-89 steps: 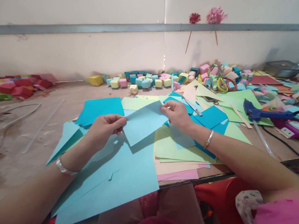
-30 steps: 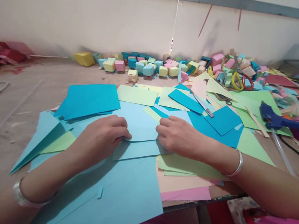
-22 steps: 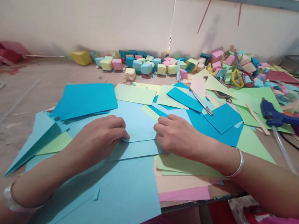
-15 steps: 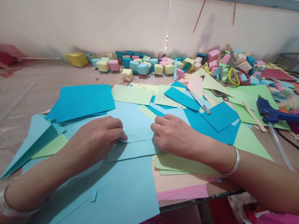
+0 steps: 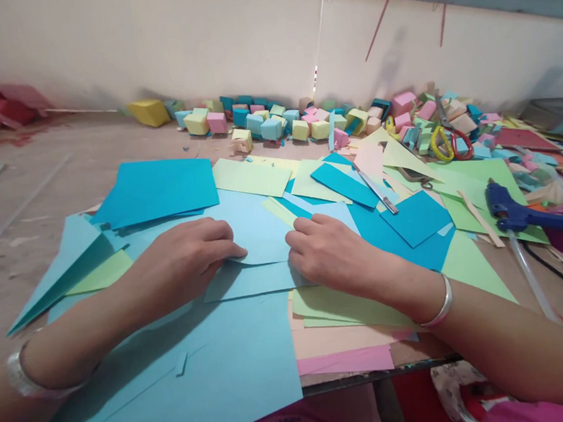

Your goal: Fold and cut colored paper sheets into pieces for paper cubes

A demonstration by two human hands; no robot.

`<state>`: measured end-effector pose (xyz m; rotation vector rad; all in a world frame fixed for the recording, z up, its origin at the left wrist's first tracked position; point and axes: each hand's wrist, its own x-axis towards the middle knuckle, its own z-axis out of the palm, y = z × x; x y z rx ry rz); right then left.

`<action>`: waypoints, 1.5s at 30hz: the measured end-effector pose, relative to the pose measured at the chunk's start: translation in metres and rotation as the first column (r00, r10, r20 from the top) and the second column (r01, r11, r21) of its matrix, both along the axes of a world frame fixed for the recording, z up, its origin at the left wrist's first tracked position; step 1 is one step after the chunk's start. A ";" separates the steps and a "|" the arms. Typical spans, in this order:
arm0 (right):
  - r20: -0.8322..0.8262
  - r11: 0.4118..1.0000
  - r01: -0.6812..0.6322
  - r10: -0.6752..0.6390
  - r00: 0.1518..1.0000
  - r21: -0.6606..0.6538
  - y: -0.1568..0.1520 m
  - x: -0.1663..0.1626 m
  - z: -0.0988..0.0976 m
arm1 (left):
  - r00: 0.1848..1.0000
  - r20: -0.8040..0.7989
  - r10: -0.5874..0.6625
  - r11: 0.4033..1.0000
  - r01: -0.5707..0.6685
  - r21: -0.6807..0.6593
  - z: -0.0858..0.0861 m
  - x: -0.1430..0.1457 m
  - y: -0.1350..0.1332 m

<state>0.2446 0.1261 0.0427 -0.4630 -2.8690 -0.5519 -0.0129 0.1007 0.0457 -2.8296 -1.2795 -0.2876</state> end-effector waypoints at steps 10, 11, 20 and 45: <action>-0.112 0.969 0.128 -0.154 0.982 -0.210 0.013 0.006 -0.011 | 0.980 0.179 0.081 0.993 -0.065 -0.096 -0.003 0.000 0.004; -0.123 0.961 0.142 -0.175 0.977 -0.238 0.014 0.006 -0.011 | 0.978 0.187 0.095 0.992 -0.076 -0.104 -0.005 0.001 0.005; -0.134 0.965 0.168 -0.197 0.971 -0.202 0.015 0.000 -0.018 | 0.965 0.221 0.138 0.984 -0.108 -0.141 -0.009 0.001 0.007; -0.118 0.998 -0.036 0.042 0.992 0.058 0.005 -0.007 -0.010 | 0.975 0.213 -0.061 0.996 0.072 -0.043 -0.006 -0.009 0.012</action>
